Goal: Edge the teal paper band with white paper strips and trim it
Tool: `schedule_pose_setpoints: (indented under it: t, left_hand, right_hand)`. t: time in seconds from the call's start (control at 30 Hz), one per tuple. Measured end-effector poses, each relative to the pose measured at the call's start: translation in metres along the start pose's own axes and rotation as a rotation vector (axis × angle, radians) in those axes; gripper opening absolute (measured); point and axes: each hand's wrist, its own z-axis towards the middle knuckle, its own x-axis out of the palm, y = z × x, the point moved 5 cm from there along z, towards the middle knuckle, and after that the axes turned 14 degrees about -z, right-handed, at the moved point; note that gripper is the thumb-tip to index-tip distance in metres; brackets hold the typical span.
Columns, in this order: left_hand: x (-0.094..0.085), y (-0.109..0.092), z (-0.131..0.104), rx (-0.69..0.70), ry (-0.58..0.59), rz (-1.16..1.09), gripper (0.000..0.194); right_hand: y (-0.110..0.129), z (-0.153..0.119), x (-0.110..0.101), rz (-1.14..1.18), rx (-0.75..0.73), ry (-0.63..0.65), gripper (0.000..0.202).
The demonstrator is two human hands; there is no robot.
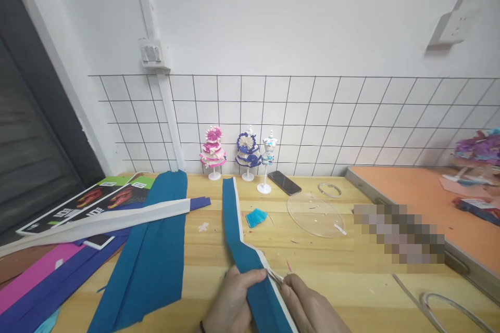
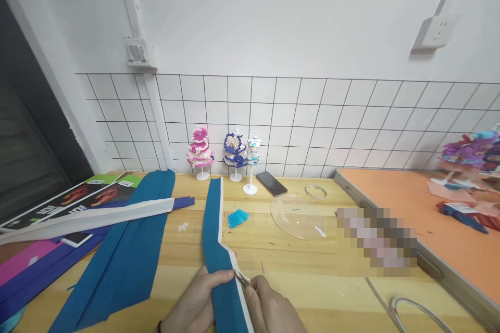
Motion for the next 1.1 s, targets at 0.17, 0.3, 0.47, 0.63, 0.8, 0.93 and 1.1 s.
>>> schedule_pose_setpoints:
  t: [0.17,0.3,0.47,0.63,0.8,0.93,1.1]
  left_hand:
    - [-0.001,0.0,0.0,-0.003,0.014,-0.042,0.017]
    - [-0.003,0.001,0.001,-0.008,0.018,-0.054,0.019]
    - [-0.002,0.001,0.0,-0.032,0.029,-0.068,0.016]
    - [-0.001,0.006,-0.003,-0.192,-0.014,-0.155,0.014]
    - [-0.004,-0.005,-0.002,-0.022,-0.076,0.027,0.018]
    - [-0.006,-0.01,-0.001,0.039,-0.091,0.128,0.007]
    - [-0.009,-0.012,-0.001,0.034,-0.116,0.14,0.009]
  right_hand:
    - [0.001,0.001,-0.013,-0.084,-0.035,-0.03,0.039]
    - [-0.002,0.005,-0.021,0.037,-0.066,-0.014,0.042]
    - [-0.001,0.01,-0.014,0.279,0.008,0.151,0.051]
    - [0.011,0.006,-0.025,0.118,-0.043,0.019,0.05]
    - [0.016,-0.001,-0.029,-0.088,-0.124,-0.044,0.046]
    - [0.015,-0.002,-0.027,-0.178,-0.126,-0.025,0.046]
    - [0.009,-0.002,-0.02,-0.089,-0.068,0.022,0.047]
